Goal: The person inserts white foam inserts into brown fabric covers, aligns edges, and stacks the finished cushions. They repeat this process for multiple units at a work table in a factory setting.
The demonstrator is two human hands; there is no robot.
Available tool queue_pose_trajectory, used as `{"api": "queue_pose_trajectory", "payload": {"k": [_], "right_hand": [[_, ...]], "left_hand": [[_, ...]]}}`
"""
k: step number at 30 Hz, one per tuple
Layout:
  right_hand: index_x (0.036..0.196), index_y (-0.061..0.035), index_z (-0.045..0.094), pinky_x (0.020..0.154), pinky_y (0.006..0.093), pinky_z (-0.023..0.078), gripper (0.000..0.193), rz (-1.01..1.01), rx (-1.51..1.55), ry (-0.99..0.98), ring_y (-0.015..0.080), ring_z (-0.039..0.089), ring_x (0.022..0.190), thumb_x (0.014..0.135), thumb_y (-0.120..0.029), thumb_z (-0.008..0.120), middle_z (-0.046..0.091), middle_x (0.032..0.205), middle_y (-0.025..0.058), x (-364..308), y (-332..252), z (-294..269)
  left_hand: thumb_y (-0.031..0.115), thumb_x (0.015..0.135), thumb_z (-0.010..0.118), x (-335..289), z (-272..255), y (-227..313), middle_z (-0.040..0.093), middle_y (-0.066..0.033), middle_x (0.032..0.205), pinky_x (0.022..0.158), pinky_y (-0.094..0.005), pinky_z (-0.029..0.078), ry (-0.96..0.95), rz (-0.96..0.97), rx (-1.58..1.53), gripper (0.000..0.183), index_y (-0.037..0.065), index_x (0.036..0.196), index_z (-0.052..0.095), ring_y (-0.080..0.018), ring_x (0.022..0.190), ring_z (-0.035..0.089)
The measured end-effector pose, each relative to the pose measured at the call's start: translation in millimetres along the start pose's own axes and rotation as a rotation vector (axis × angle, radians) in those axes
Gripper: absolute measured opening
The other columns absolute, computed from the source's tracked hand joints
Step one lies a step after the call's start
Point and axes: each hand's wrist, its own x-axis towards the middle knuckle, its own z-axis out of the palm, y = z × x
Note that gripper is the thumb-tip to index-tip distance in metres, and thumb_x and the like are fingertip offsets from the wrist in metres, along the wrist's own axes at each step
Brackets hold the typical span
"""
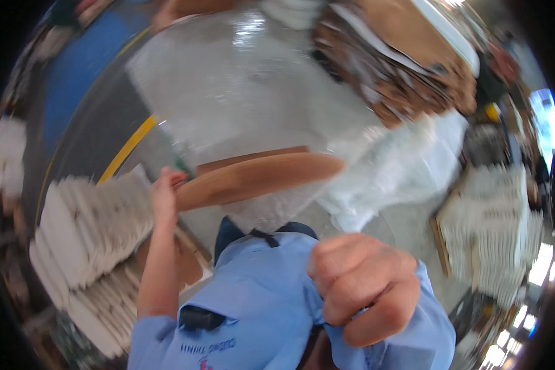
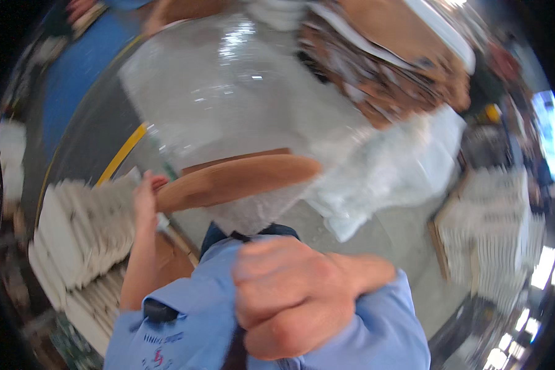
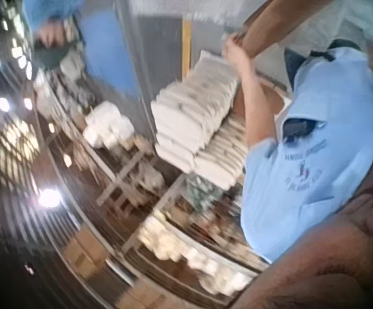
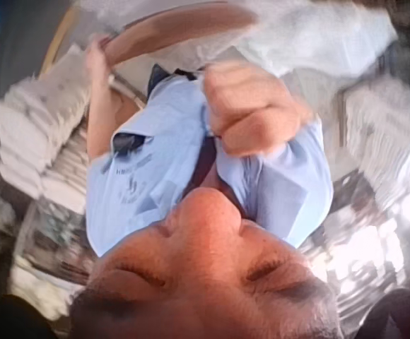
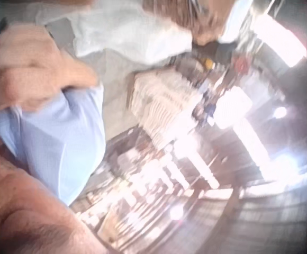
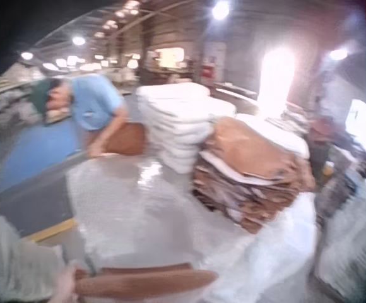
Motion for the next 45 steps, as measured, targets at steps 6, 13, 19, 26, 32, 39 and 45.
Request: {"api": "queue_pose_trajectory", "payload": {"k": [6,13,19,26,32,39,45], "right_hand": [[0.076,-0.0082,0.046,0.049,0.0393,0.038,0.039,-0.29,0.017,0.544,0.0252,0.051,0.057,0.11,-0.025,0.049,0.059,0.075,0.0087,5,27,29],[0.076,-0.0047,0.056,0.058,0.0326,0.039,0.052,0.138,1.031,-0.172,0.0189,0.049,0.063,0.1,-0.047,0.073,0.05,0.071,0.0037,22,54,40],[0.073,-0.0047,0.054,0.058,0.0331,0.038,0.052,-0.161,0.968,-0.1,0.0191,0.048,0.062,0.098,-0.044,0.076,0.049,0.069,0.003,39,41,36],[0.073,-0.0053,0.054,0.057,0.0356,0.039,0.049,-0.266,0.881,0.052,0.0256,0.05,0.061,0.098,-0.041,0.077,0.049,0.068,0.0055,44,57,44],[0.068,-0.0057,0.052,0.055,0.0362,0.039,0.052,-0.139,1.004,0.016,0.0257,0.05,0.059,0.099,-0.041,0.076,0.049,0.066,0.0057,47,45,24],[0.068,-0.0052,0.051,0.053,0.0371,0.037,0.051,-0.291,1.017,0.193,0.0259,0.048,0.057,0.1,-0.038,0.075,0.048,0.065,0.0059,43,42,31],[0.067,-0.0057,0.05,0.053,0.0379,0.037,0.053,-0.303,0.971,0.185,0.0281,0.047,0.057,0.101,-0.038,0.074,0.047,0.064,0.0066,39,41,29]], "left_hand": [[0.042,0.112,0.052,13,-14,-16,0.075,-0.0163,0.113,0.099,-0.0373,0.053,-0.049,-0.147,-0.079,0.052,-0.005,0.113,0.074,-0.0244,0.108,0.07],[0.042,0.11,0.055,3,-14,-15,0.074,-0.0157,0.114,0.1,-0.0379,0.051,-0.083,-0.165,-0.064,0.049,-0.004,0.117,0.072,-0.0247,0.109,0.069],[0.041,0.111,0.054,1,-20,-15,0.075,-0.0153,0.113,0.101,-0.0373,0.051,-0.078,-0.146,-0.038,0.049,-0.004,0.114,0.073,-0.0241,0.109,0.069],[0.036,0.112,0.051,4,-23,-6,0.075,-0.0152,0.112,0.101,-0.0366,0.05,0.003,-0.181,-0.047,0.046,-0.004,0.111,0.073,-0.0248,0.11,0.069],[0.035,0.112,0.051,0,-16,-13,0.075,-0.0158,0.112,0.101,-0.037,0.05,0.0,-0.15,-0.096,0.045,-0.005,0.11,0.073,-0.0256,0.109,0.07],[0.037,0.11,0.054,4,-8,-16,0.076,-0.0163,0.111,0.1,-0.0377,0.051,-0.023,-0.155,-0.07,0.045,-0.004,0.111,0.073,-0.0248,0.107,0.07],[0.038,0.11,0.055,5,-11,-10,0.075,-0.0154,0.109,0.101,-0.0404,0.053,-0.054,-0.155,-0.047,0.044,-0.002,0.11,0.073,-0.0255,0.108,0.07]]}}
